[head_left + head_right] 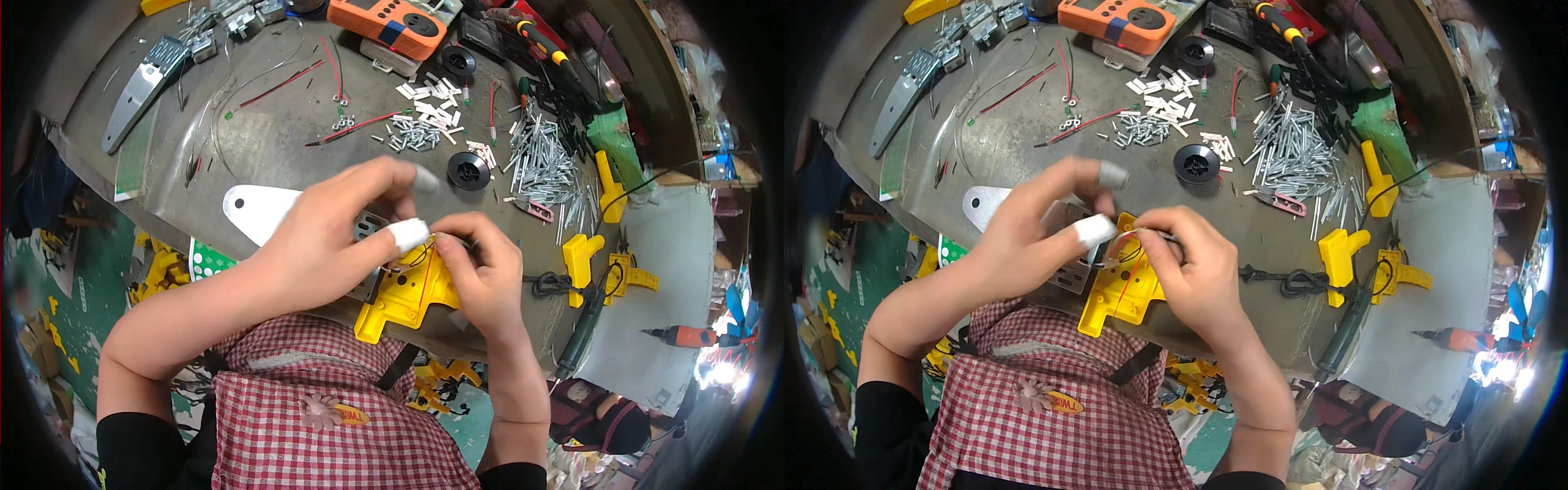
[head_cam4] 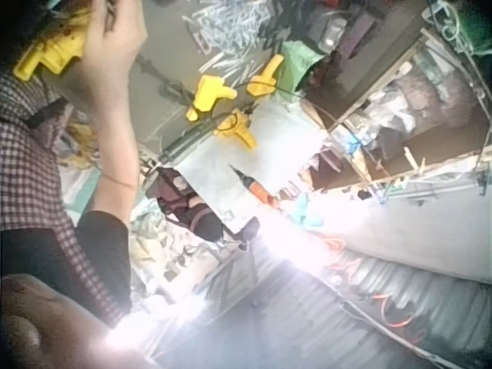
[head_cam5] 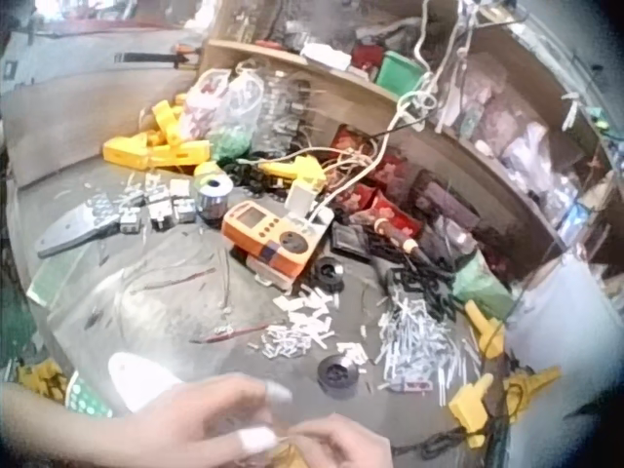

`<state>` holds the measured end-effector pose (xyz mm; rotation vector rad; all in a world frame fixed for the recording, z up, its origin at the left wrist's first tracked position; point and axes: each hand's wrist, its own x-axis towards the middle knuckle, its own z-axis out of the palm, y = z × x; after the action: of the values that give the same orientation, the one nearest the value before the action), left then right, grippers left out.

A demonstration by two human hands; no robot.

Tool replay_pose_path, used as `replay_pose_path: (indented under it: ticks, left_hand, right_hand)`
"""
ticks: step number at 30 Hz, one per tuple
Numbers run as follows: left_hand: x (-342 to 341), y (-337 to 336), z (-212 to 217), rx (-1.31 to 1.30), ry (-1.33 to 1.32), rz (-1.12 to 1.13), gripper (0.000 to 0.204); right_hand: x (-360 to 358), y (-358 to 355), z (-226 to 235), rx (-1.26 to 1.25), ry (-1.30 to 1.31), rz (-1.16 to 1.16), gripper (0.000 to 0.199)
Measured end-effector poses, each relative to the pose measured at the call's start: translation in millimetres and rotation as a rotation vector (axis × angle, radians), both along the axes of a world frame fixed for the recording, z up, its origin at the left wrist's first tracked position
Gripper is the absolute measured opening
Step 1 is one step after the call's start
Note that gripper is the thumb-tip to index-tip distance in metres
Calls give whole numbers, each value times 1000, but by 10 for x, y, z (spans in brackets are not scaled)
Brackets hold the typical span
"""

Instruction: Assembling and soldering components into a yellow plastic tool housing.

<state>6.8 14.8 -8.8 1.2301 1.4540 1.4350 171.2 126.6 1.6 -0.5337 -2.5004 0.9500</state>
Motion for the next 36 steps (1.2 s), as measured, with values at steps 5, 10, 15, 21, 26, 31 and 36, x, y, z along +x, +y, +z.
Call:
replay_pose_path:
  ticks: [5,10,15,21,26,31,36]
  left_hand:
    - [40,-138,273,364,932,-237,36]
    - [158,-18,323,401,1159,-261,31]
    - [120,444,366,186,774,-86,22]
    - [142,538,351,0,513,-137,17]
    - [98,570,432,44,635,-173,22]
    - [-43,663,528,557,1287,-264,38]
    - [-146,701,532,613,1336,-356,22]
  right_hand:
    - [144,99,34,-704,167,-153,12]
    - [233,144,13,-292,223,-190,12]
    - [283,63,-22,-667,294,-276,13]
    - [207,132,-127,-602,234,-219,15]
    - [209,160,-140,-551,288,-142,16]
    - [202,192,-94,-778,176,-87,19]
    - [216,216,-67,-551,154,-36,19]
